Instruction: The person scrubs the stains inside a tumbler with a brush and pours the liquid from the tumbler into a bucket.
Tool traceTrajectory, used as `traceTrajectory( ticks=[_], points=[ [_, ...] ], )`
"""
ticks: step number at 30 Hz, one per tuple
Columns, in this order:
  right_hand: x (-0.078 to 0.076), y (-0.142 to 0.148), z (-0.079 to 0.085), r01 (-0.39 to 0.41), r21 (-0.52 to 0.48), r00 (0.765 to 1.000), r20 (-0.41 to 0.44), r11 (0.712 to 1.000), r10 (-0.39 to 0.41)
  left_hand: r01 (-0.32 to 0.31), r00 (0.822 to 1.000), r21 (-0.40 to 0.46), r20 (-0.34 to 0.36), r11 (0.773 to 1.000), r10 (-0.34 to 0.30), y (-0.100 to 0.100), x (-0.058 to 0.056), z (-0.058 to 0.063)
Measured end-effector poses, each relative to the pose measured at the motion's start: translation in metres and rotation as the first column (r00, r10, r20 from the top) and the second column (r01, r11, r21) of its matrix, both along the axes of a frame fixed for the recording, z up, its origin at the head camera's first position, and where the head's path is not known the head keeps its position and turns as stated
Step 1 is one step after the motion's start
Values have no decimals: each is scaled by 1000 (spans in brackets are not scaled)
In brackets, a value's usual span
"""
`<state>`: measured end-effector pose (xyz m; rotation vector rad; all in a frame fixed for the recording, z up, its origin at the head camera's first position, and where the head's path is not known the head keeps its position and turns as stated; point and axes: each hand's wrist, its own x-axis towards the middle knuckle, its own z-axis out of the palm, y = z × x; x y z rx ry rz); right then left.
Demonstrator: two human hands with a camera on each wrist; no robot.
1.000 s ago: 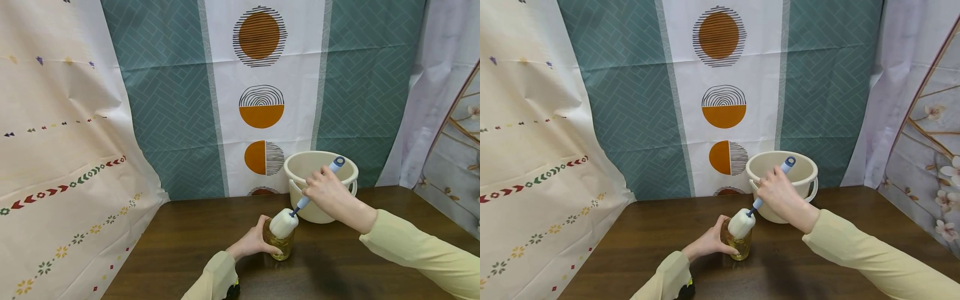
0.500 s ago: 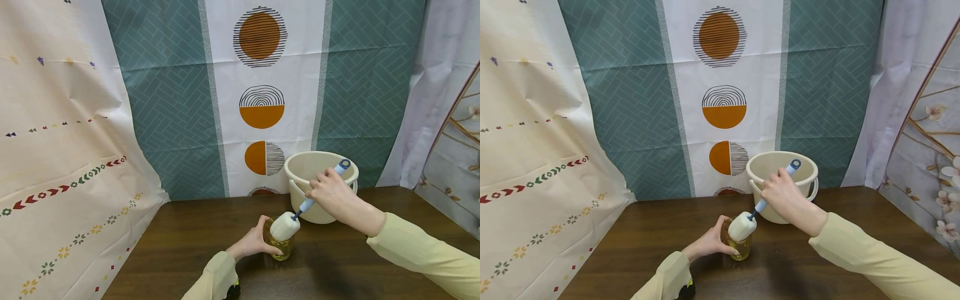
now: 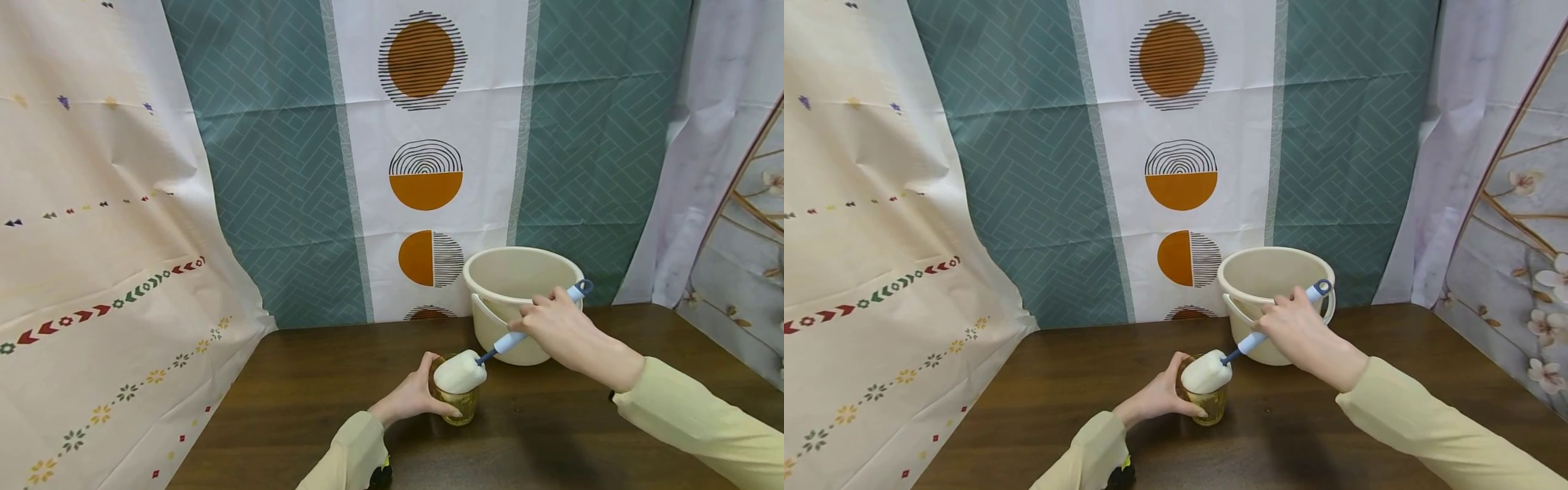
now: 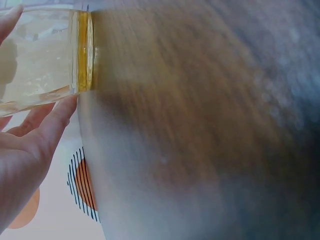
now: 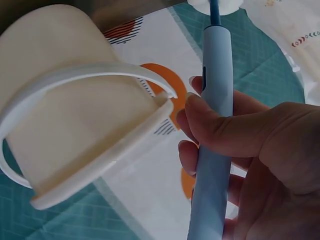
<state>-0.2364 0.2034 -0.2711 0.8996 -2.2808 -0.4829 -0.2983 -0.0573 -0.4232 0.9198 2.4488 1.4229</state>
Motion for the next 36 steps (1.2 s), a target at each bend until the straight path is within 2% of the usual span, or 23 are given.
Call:
traceTrajectory(
  ticks=[11, 23, 30, 36],
  points=[
    [-5, 19, -17, -29, -157, 993, 106, 987, 46, 0, 1000, 14, 15, 1000, 0, -1, 0, -1],
    [-7, 37, -33, -46, -251, 986, 145, 967, 85, 3, 1000, 24, -6, 1000, -2, 0, 0, -2],
    [-8, 48, -43, -78, -342, 969, 196, 936, 152, -10, 1000, 27, -14, 1000, 11, 1, 1, -1],
    [-10, 52, -55, -138, -420, 964, 153, 897, 220, -25, 1000, 17, -8, 1000, 25, 0, 2, -1]
  ],
)
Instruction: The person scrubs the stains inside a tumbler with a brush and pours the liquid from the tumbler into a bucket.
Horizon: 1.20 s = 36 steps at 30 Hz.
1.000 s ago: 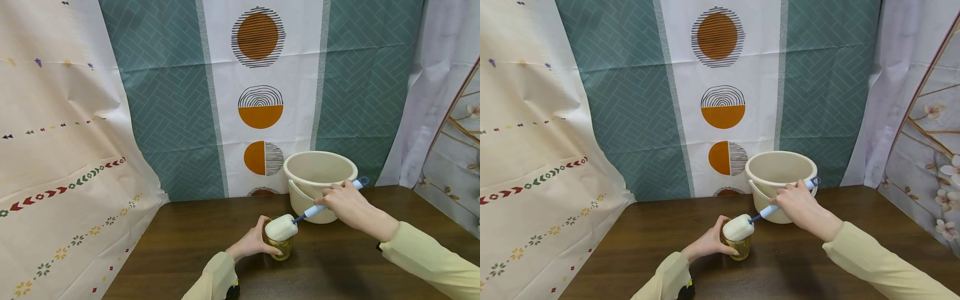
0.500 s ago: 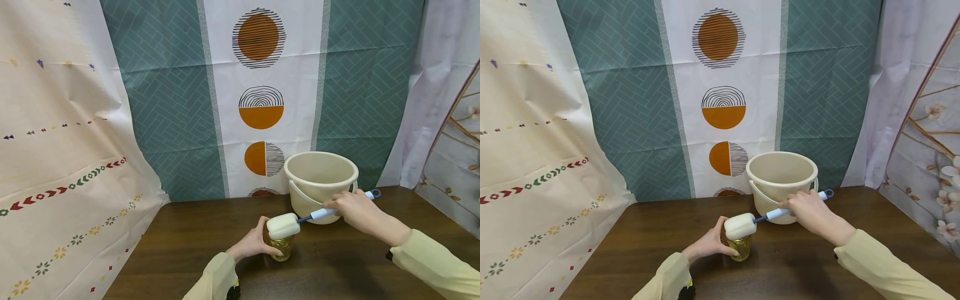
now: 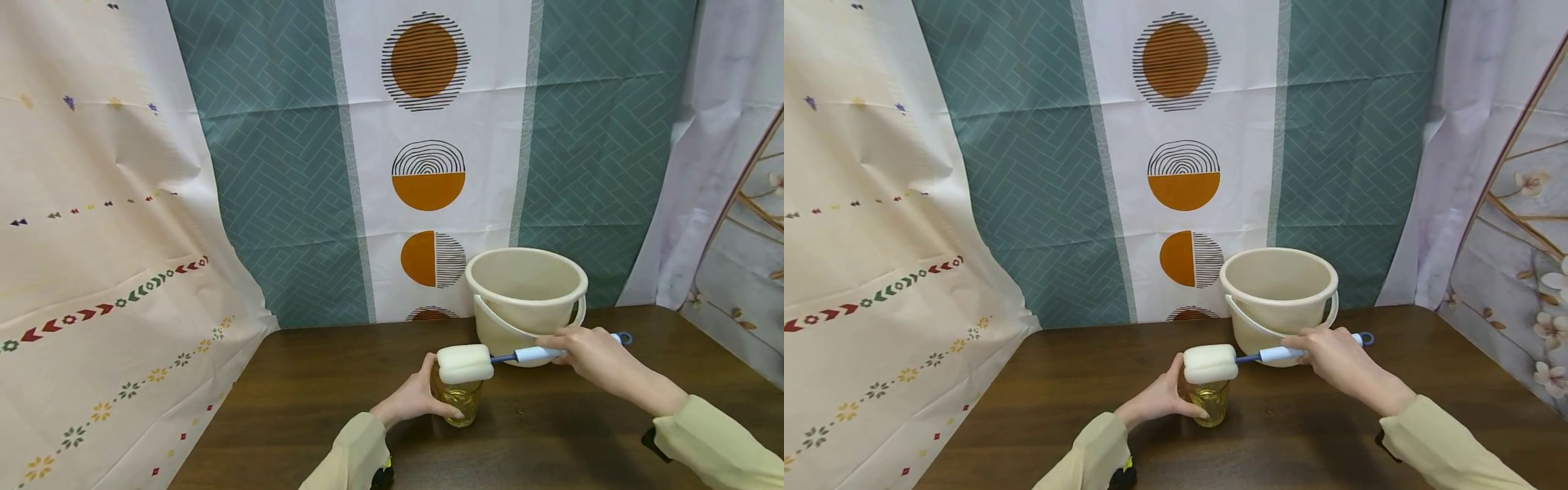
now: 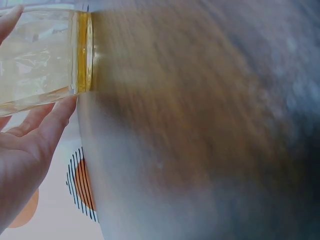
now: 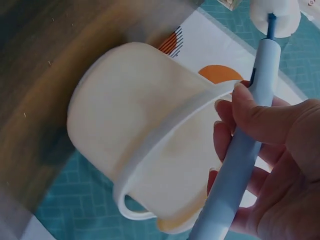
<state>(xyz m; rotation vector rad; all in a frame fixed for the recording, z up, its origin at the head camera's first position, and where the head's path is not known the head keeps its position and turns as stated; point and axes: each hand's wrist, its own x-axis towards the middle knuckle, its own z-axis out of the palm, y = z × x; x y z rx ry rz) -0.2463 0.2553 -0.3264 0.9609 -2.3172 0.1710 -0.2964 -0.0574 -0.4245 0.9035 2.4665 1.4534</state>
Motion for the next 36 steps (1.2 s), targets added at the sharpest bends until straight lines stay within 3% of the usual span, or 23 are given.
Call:
traceTrajectory(
  ticks=[10, 19, 30, 36],
  points=[
    [-2, 9, -21, -79, -120, 996, 43, 990, 84, -8, 999, -7, 33, 1000, 8, 0, 0, -3],
    [-1, 19, -32, -128, -203, 982, 114, 971, 153, 27, 998, 25, 52, 999, -28, 0, 0, 0],
    [1, 44, -41, -148, -314, 962, 175, 938, 210, 56, 998, 54, 29, 997, -58, 2, -1, 0],
    [1, 69, -51, -146, -316, 948, 227, 937, 224, 40, 998, 36, 39, 999, -41, 2, -1, 0]
  ],
)
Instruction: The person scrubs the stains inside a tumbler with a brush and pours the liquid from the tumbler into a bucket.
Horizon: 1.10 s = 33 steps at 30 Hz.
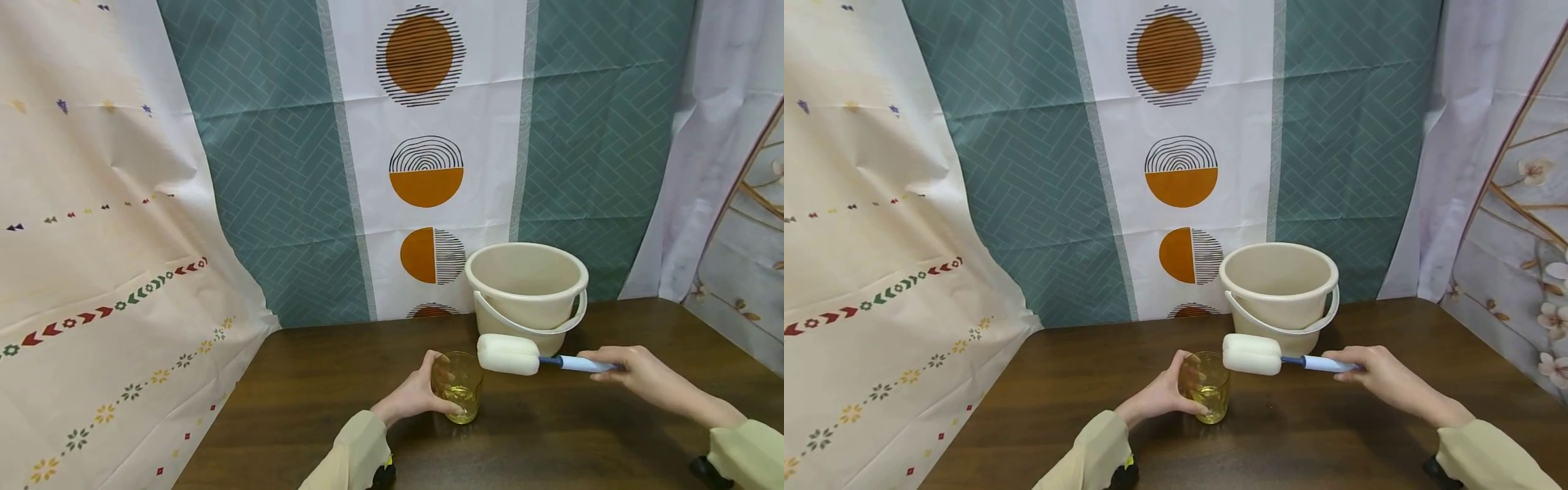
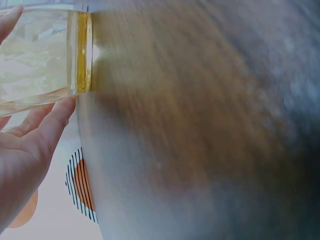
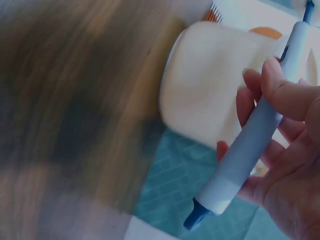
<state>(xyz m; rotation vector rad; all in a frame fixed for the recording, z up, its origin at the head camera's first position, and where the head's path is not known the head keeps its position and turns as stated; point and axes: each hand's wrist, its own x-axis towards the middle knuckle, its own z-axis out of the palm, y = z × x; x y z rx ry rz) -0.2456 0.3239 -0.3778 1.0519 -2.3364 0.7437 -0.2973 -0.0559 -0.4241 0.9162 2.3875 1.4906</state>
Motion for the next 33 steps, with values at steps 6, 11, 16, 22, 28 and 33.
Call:
traceTrajectory(
  ticks=[6, 11, 16, 22, 28, 33],
  points=[
    [-4, 23, -10, 25, 34, 1000, 19, 999, -25, -15, 1000, -11, -3, 1000, 15, 0, 0, 2],
    [-8, 36, -18, 41, 73, 996, 76, 997, -46, -23, 1000, -22, -2, 999, 23, -1, 1, 2],
    [-13, 44, -26, 39, 100, 992, 117, 994, -51, -27, 1000, -22, 0, 999, 27, 0, 1, 1],
    [-19, 50, -33, -6, 109, 979, 204, 994, -16, -21, 1000, -21, 9, 1000, 21, -1, 2, 2],
    [-24, 53, -42, -44, 114, 972, 234, 992, 16, -13, 1000, -15, 9, 1000, 13, -2, 2, 1],
    [-28, 54, -48, -67, 129, 970, 242, 989, 34, -4, 1000, -5, 10, 1000, 4, -2, 1, 1]
  ],
)
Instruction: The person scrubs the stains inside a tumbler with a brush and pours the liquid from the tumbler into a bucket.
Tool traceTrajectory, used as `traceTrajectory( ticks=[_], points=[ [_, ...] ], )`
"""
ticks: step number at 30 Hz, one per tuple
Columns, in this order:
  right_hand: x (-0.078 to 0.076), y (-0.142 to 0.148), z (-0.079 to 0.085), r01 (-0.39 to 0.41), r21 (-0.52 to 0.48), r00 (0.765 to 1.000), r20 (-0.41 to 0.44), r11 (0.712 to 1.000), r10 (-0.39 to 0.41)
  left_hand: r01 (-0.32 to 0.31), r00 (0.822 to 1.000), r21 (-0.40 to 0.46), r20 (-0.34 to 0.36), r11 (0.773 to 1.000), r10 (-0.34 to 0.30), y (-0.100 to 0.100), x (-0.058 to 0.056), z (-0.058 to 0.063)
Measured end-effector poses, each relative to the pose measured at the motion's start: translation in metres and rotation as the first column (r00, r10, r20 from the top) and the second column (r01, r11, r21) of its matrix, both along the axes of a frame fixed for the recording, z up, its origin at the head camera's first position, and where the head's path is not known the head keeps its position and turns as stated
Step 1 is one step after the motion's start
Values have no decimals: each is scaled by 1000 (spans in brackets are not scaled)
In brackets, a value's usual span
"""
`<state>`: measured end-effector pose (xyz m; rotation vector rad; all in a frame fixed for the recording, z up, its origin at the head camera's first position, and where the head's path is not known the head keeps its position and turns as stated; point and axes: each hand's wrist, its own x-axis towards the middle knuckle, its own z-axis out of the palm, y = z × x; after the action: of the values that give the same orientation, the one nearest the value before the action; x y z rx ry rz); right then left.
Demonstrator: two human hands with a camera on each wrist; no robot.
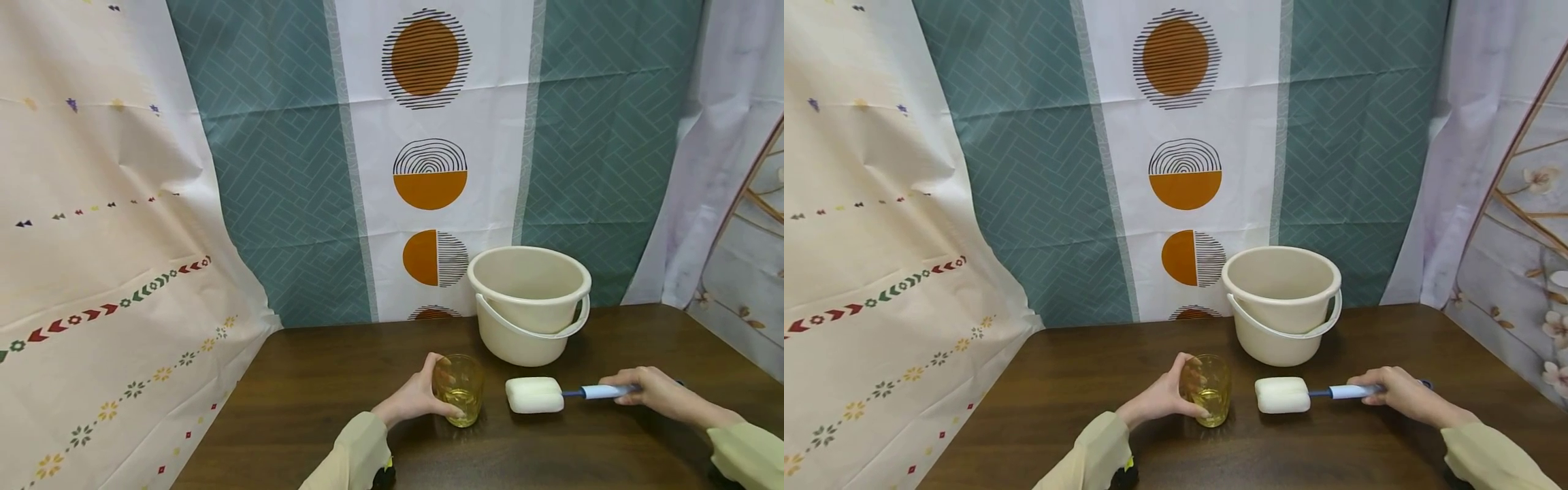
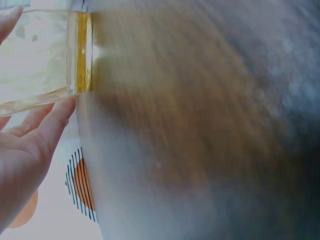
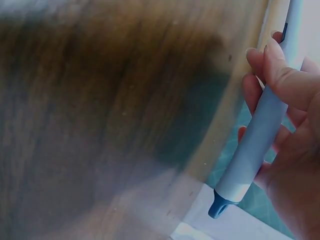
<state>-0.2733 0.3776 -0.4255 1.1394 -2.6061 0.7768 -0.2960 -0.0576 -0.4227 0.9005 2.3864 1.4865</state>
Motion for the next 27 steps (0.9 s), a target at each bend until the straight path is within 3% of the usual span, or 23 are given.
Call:
traceTrajectory(
  ticks=[7, 27],
  points=[
    [-2, -1, -5, -39, -2, 999, 26, 999, 39, -7, 1000, -6, -14, 1000, 7, 1, 1, 0],
    [-1, -5, -11, -78, -14, 994, -72, 997, 77, -13, 1000, -15, -24, 1000, 13, 1, 1, 0]
  ],
)
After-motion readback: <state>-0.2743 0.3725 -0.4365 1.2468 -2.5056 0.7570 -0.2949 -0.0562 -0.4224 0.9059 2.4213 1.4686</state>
